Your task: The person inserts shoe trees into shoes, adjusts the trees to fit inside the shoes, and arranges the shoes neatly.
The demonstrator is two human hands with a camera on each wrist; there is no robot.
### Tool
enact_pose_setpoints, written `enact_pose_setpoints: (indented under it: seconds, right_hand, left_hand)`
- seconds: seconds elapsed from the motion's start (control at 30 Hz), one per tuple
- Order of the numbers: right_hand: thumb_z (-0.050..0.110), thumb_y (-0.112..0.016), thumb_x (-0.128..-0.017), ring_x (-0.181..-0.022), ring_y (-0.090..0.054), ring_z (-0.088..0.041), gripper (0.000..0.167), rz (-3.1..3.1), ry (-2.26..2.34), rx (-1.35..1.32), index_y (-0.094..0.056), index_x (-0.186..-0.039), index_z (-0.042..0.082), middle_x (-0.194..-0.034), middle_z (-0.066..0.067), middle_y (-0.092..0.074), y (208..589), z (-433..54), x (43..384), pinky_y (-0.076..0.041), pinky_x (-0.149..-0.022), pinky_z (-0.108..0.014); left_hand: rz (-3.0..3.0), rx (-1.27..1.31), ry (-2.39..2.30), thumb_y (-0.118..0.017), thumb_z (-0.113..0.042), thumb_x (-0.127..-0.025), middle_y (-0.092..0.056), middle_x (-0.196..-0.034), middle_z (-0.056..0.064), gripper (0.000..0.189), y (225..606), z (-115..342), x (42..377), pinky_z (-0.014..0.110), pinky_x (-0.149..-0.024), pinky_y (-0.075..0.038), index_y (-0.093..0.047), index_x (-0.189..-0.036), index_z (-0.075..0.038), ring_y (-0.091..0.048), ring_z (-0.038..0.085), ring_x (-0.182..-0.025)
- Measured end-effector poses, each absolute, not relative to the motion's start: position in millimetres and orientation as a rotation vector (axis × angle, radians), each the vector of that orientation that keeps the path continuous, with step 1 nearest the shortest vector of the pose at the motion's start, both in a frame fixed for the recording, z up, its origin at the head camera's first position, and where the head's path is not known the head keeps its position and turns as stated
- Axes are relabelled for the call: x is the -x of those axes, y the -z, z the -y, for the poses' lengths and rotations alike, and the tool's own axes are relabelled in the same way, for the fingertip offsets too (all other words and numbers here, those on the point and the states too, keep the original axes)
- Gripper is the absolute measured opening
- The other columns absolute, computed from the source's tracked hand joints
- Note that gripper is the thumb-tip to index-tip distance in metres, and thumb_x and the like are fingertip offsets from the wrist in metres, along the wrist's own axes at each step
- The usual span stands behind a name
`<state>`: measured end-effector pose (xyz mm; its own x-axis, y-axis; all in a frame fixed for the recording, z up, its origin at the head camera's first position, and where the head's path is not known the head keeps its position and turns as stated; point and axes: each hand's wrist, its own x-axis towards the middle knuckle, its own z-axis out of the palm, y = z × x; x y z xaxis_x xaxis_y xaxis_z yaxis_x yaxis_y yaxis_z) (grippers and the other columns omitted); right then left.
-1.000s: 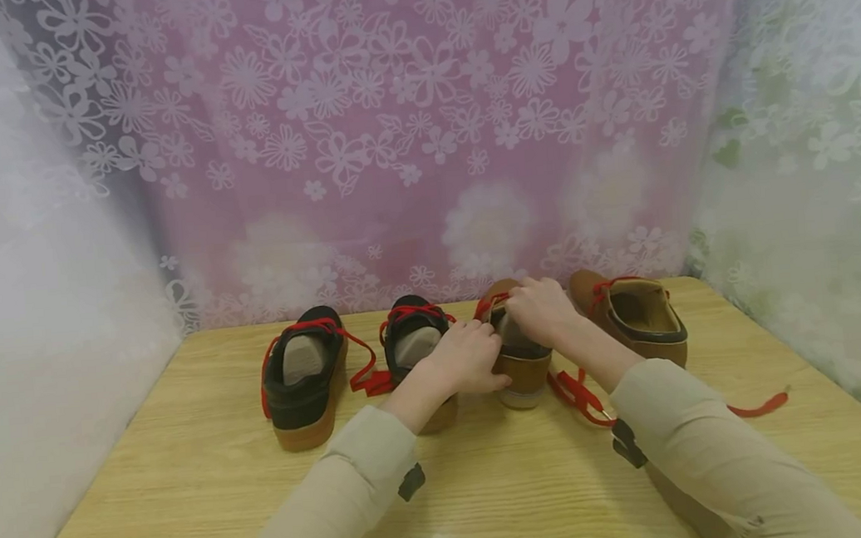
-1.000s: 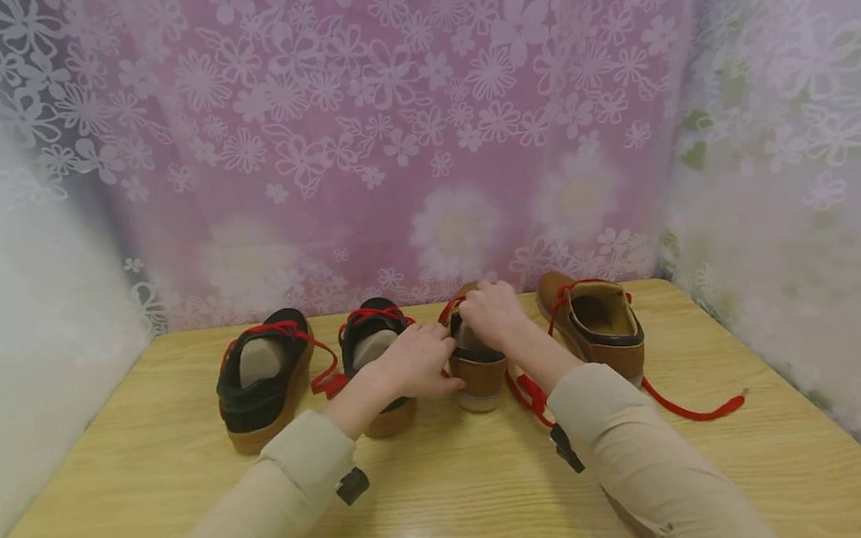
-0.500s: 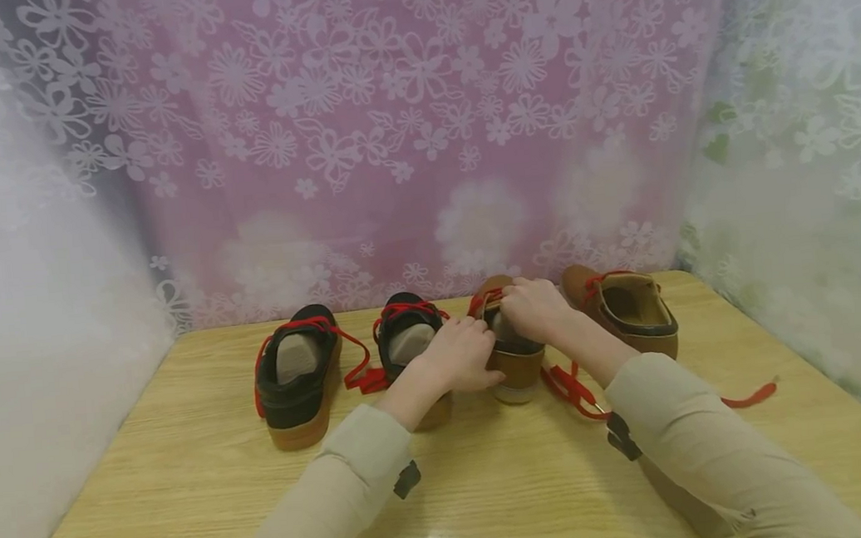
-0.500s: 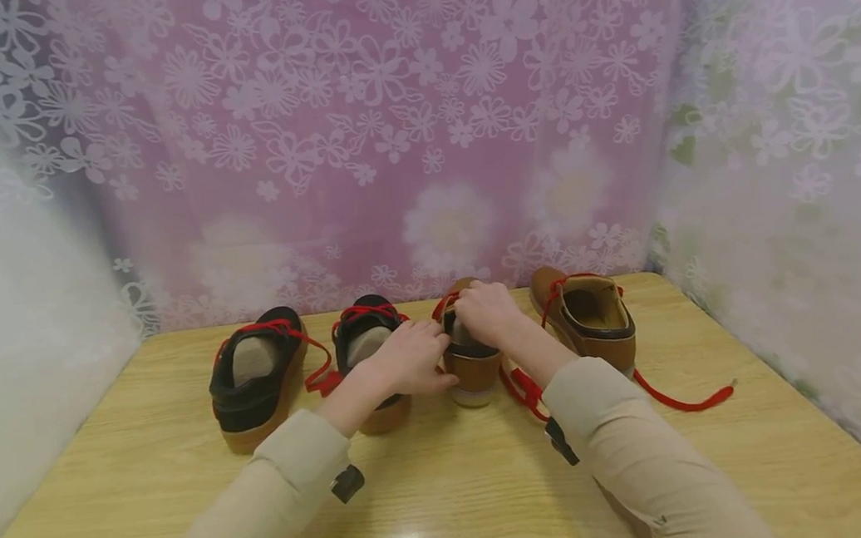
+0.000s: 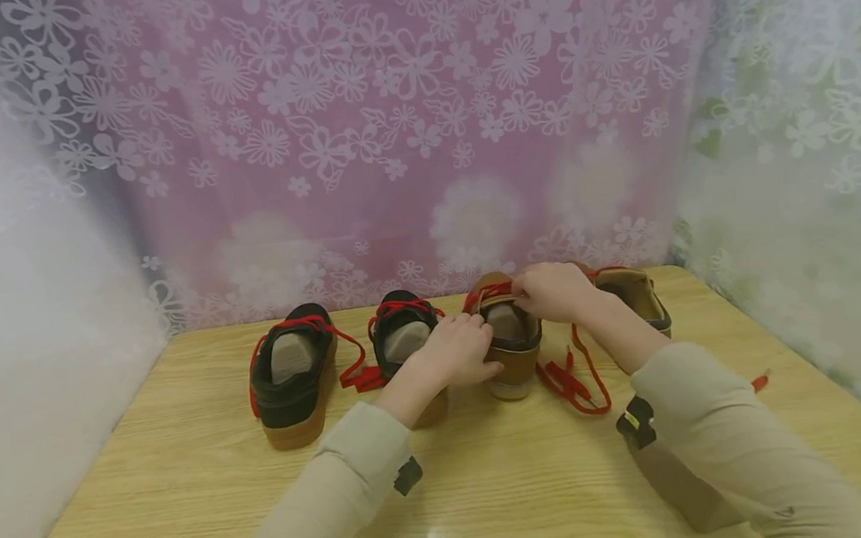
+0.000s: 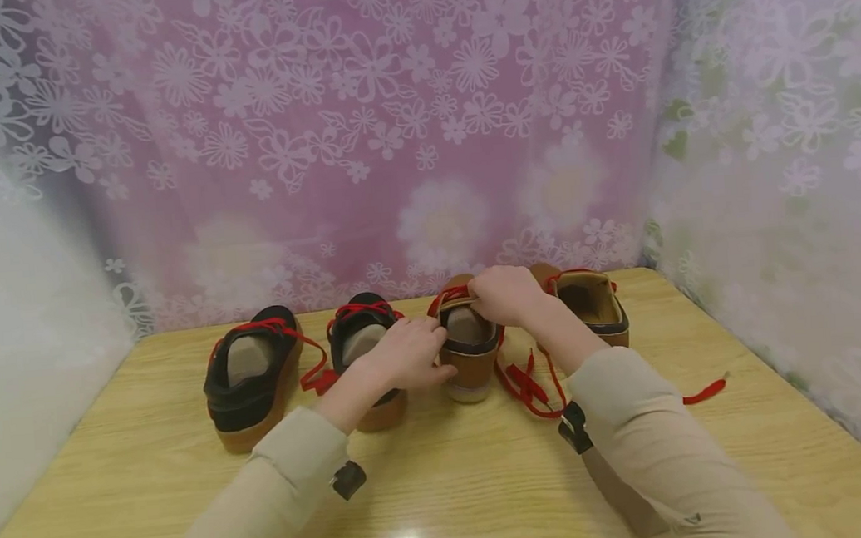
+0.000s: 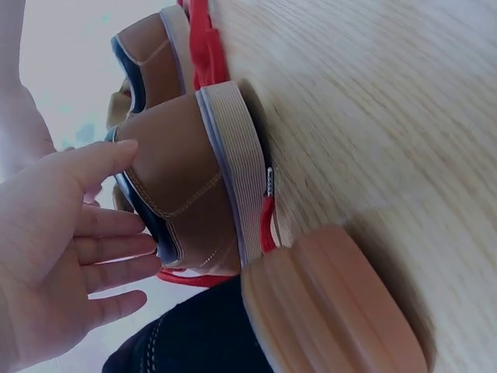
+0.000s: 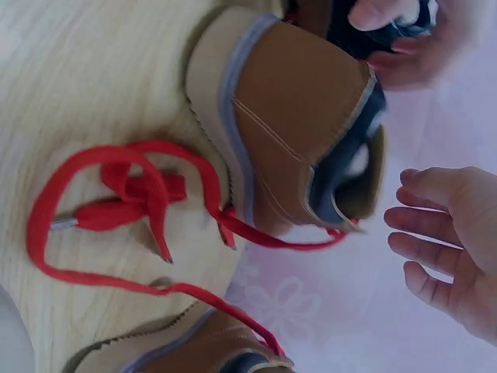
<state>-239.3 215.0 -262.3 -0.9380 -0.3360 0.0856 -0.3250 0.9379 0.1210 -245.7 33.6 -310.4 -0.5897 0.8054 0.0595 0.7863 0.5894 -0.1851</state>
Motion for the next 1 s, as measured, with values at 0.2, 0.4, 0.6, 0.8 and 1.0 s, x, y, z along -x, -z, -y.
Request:
enact_pose_setpoints:
  seconds: [0.2, 0.4, 0.6, 0.8, 1.0]
  right_hand:
    - [0.015, -0.061, -0.089, -0.055, -0.048, -0.014, 0.008, 2.998, 0.072, -0.458, -0.063, -0.082, 0.012, -0.068, 0.002, -0.057, 253, -233, 230, -0.037, -0.048, -0.029]
    - [0.014, -0.057, -0.09, -0.051, -0.043, -0.013, 0.016, 3.022, 0.019, -0.425, -0.058, -0.075, 0.013, -0.06, 0.003, -0.049, 245, -252, 216, -0.035, -0.048, -0.029]
    - [0.019, -0.059, -0.09, -0.05, -0.041, -0.013, 0.023, 3.05, -0.012, -0.386, -0.056, -0.068, 0.014, -0.058, 0.003, -0.046, 239, -274, 198, -0.032, -0.048, -0.029]
    - [0.01, -0.06, -0.086, -0.054, -0.043, -0.012, 0.01, 3.062, -0.055, -0.408, -0.061, -0.076, 0.012, -0.064, 0.005, -0.051, 237, -298, 179, -0.035, -0.051, -0.03]
    - [0.016, -0.064, -0.086, -0.064, -0.051, -0.01, 0.01, 3.085, -0.155, -0.458, -0.065, -0.089, 0.006, -0.074, 0.006, -0.057, 244, -315, 159, -0.043, -0.058, -0.033]
  left_hand:
    - [2.614, 1.375, -0.119, -0.054, -0.048, -0.09, -0.059, -0.098, 0.0, 0.038, 309, -42, 242, 0.032, -0.078, -0.043, -0.063, -0.099, -0.013, -0.055, 0.019, -0.092]
    - [2.522, 1.404, -0.084, -0.053, -0.045, -0.09, -0.058, -0.084, -0.003, 0.031, 306, -53, 239, 0.029, -0.064, -0.041, -0.062, -0.082, -0.017, -0.056, 0.017, -0.078]
    - [2.493, 1.439, -0.093, -0.051, -0.045, -0.092, -0.057, -0.079, -0.004, 0.033, 303, -66, 235, 0.029, -0.066, -0.043, -0.059, -0.073, -0.019, -0.056, 0.015, -0.078]
    - [2.488, 1.468, -0.121, -0.048, -0.046, -0.093, -0.058, -0.09, -0.005, 0.031, 299, -83, 228, 0.028, -0.073, -0.04, -0.064, -0.087, -0.019, -0.054, 0.016, -0.086]
    - [2.512, 1.479, -0.111, -0.049, -0.046, -0.092, -0.059, -0.093, -0.006, 0.031, 301, -102, 219, 0.026, -0.076, -0.039, -0.063, -0.089, -0.019, -0.052, 0.015, -0.091]
